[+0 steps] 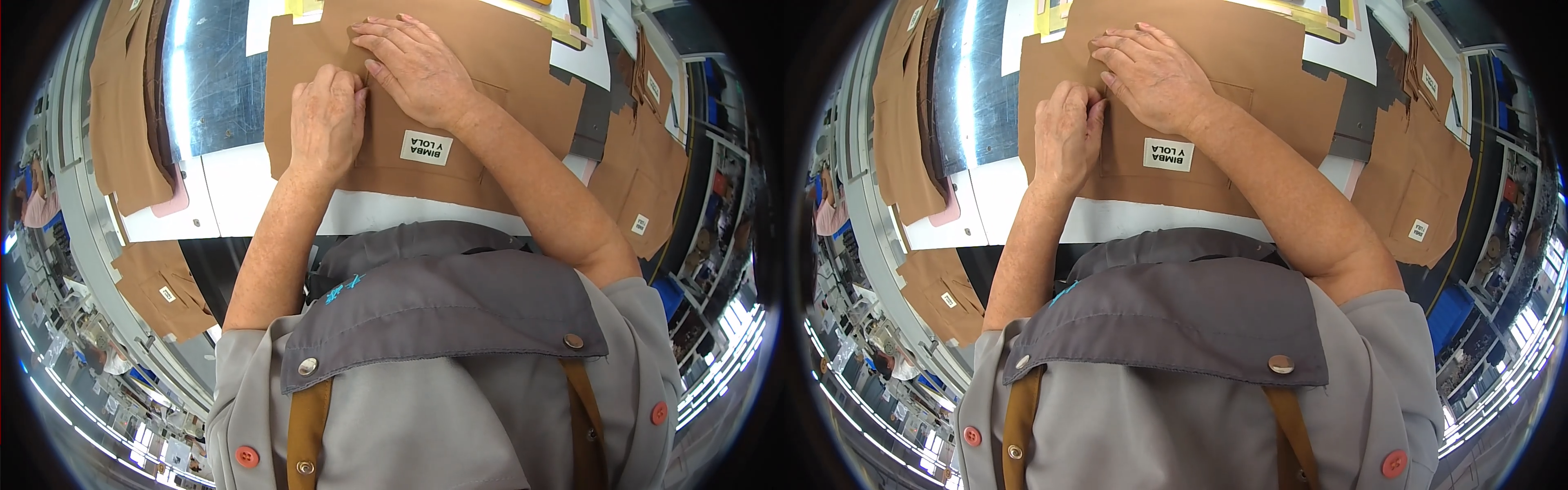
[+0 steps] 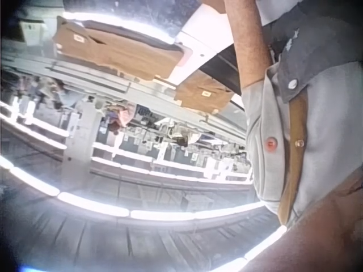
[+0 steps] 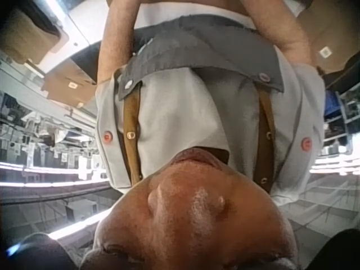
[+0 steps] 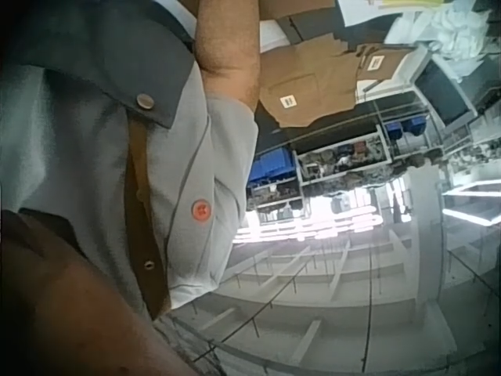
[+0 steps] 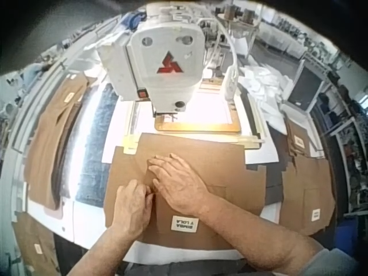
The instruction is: Sewing a pocket onto leather panels using an industrial sewing machine and trimming threads manually.
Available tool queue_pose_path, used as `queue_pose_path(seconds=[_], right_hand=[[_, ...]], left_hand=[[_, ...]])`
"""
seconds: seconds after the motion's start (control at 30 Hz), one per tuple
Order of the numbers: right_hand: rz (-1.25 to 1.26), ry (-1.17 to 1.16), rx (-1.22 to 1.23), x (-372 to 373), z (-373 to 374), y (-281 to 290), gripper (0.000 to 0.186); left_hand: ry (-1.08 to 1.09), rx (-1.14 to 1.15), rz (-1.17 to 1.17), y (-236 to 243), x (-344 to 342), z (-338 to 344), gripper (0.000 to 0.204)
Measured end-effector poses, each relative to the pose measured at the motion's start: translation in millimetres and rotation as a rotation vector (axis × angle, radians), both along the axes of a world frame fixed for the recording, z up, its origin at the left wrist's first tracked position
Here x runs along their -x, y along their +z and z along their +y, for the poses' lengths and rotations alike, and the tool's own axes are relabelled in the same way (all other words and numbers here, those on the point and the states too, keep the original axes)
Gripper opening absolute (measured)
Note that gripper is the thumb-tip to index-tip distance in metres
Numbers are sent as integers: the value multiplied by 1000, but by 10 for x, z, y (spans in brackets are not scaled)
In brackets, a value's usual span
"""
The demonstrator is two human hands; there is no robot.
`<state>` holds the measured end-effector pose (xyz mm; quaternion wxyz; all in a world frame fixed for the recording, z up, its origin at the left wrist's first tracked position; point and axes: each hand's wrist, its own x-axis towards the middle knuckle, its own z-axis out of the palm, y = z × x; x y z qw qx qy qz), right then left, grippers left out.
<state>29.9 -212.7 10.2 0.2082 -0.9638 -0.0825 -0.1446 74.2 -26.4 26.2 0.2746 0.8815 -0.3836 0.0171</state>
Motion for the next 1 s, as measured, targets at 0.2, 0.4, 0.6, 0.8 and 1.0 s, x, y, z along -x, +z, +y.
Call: queue_pose_path(seconds=[0.2,0.4,0.6,0.8,1.0], right_hand=[[16,2,-14,0,14,13,32],[36,0,46,-1,18,34,37],[41,-13,57,4,23,35,37],[81,-15,71,-11,38,47,38],[90,-29,181,-17,77,55,43]], left_hand=[[202,51,-25,-88,-277,392,6],[103,156,301,143,-61,122,11],[98,57,347,134,-49,-26,7],[-190,-69,-77,27,-119,-9,10],[100,-19,-30,23,-345,296,9]])
